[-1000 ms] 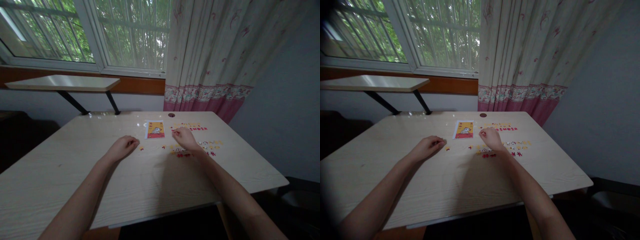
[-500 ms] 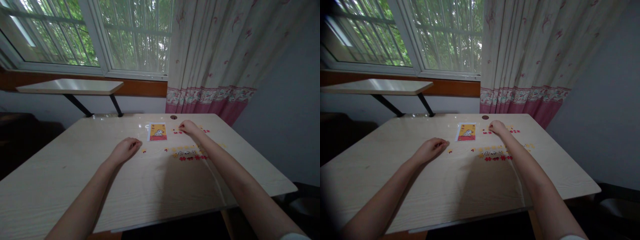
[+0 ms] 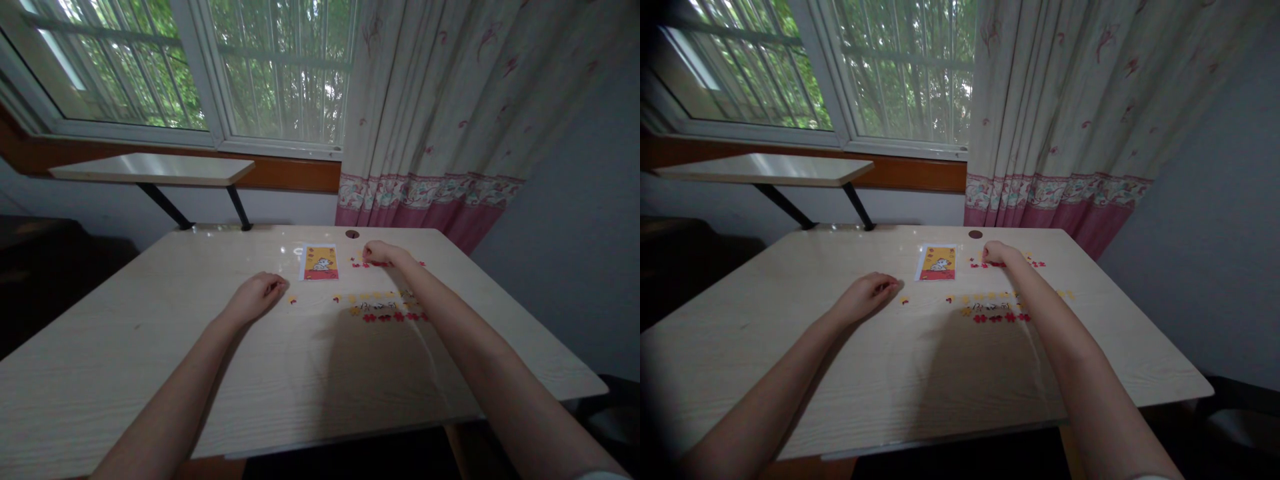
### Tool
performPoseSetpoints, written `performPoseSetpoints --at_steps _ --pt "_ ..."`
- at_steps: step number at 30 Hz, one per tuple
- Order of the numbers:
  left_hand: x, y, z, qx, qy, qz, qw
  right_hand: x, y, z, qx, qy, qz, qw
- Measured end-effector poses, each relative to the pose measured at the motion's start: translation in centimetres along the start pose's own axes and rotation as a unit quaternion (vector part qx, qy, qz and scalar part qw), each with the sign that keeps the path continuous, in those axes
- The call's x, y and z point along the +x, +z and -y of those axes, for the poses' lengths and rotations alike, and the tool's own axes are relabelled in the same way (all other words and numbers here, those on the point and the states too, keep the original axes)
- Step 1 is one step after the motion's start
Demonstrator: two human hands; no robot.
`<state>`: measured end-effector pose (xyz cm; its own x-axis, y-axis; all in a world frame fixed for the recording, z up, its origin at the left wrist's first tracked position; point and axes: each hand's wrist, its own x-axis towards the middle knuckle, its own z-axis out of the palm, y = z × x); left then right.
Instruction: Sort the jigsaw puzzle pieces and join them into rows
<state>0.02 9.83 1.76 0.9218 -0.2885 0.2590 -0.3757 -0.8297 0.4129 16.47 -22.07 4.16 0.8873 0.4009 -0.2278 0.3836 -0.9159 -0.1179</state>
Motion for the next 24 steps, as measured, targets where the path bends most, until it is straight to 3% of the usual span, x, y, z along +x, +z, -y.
performPoseSetpoints --at_steps 11,20,24 --pt "0.1 0.2 0.1 0.003 -0.002 0.001 1.000 -0.3 0.0 0.0 0.026 -0.020 0.008 0.999" --pt "0.0 0.0 -0.1 0.001 -0.003 -0.010 1.000 -1.3 0.3 -0.3 0.089 -0.027 -0.059 0.994" --pt "0.0 0.1 -0.1 0.007 -0.015 -0.045 0.999 -3.2 1.0 1.3 0.173 -0.064 -0.106 0.977"
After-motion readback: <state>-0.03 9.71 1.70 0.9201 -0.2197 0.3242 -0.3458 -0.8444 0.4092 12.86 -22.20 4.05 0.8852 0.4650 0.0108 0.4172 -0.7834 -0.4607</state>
